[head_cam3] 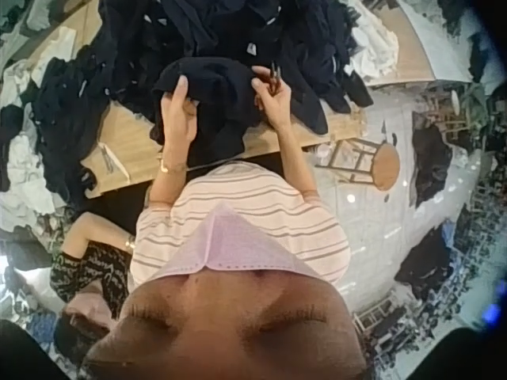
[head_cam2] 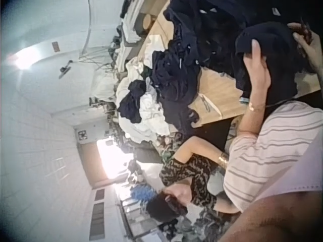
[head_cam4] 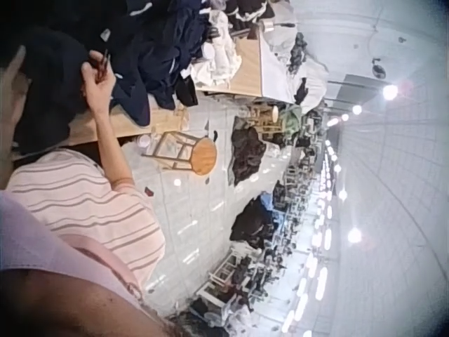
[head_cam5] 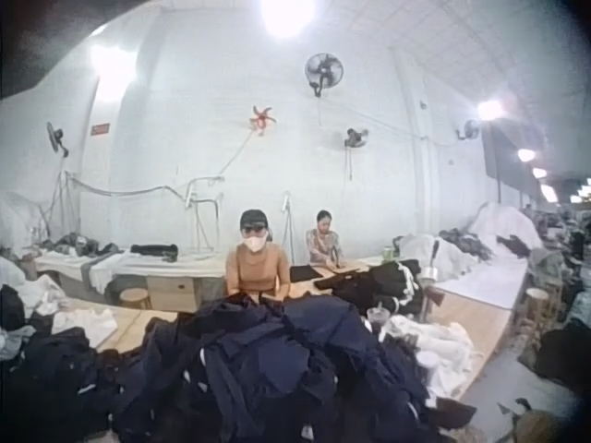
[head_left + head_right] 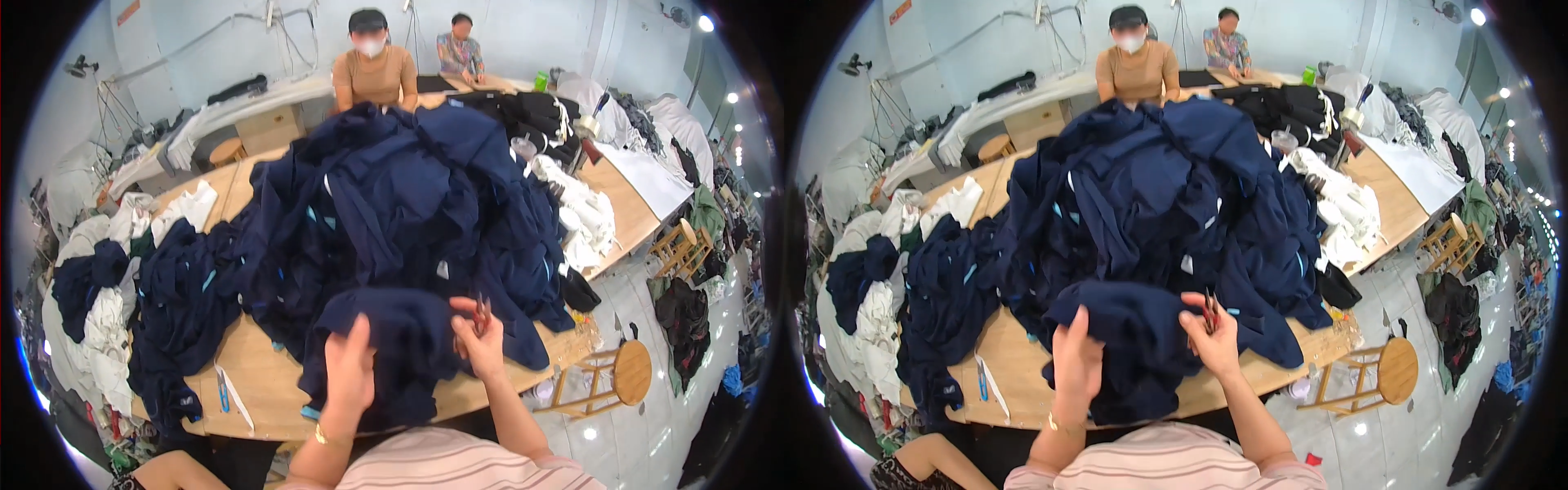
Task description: Trimming loose threads and excess fabric from dark blue garments using small thread snips.
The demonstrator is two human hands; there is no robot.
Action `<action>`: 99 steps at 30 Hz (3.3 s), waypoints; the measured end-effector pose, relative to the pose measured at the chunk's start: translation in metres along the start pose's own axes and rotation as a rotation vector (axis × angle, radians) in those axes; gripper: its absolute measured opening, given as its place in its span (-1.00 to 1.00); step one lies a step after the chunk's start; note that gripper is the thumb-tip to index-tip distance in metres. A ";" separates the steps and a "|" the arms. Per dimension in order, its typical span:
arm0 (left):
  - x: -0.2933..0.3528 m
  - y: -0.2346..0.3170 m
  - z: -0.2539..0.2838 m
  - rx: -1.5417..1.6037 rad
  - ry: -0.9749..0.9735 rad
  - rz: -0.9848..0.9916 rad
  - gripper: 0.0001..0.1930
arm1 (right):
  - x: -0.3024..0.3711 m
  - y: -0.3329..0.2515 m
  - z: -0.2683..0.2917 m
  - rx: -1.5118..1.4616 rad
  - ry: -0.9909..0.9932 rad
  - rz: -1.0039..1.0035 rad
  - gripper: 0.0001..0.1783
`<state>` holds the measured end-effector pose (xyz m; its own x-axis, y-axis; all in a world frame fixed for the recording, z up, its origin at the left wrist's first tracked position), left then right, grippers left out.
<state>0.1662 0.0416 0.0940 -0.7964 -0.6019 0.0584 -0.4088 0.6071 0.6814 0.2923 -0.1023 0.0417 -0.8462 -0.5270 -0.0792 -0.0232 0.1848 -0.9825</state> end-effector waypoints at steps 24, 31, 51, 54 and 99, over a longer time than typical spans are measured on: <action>0.000 -0.042 0.029 0.054 0.144 0.135 -0.86 | 0.017 -0.020 -0.035 0.861 -0.083 0.524 -0.61; -0.001 -0.046 0.030 -0.028 0.134 0.098 -0.87 | 0.015 -0.026 -0.038 0.919 -0.076 0.589 -0.63; -0.013 -0.034 0.023 0.095 -0.068 0.340 -0.71 | -0.005 -0.004 -0.033 0.068 -0.231 -0.087 -0.76; -0.023 -0.039 0.021 0.168 -0.025 0.293 -0.63 | -0.016 -0.013 -0.036 -0.088 -0.220 0.141 -0.63; 0.006 -0.083 0.029 0.203 0.000 0.477 -0.75 | 0.026 -0.019 -0.008 -0.124 -0.284 0.097 -0.65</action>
<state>0.1822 0.0022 0.0170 -0.9155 -0.2331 0.3280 -0.0778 0.9023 0.4240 0.2666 -0.1126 0.0601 -0.6658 -0.7090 -0.2325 -0.0293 0.3362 -0.9413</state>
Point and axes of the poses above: each hand's wrist, its own x-axis away from the middle knuckle, its own z-axis out of the back of the hand, y = z × x, the point moved 5 cm from there along -x, towards the middle knuckle, and after that the axes turned 5 degrees about x, right-handed, at the moved point
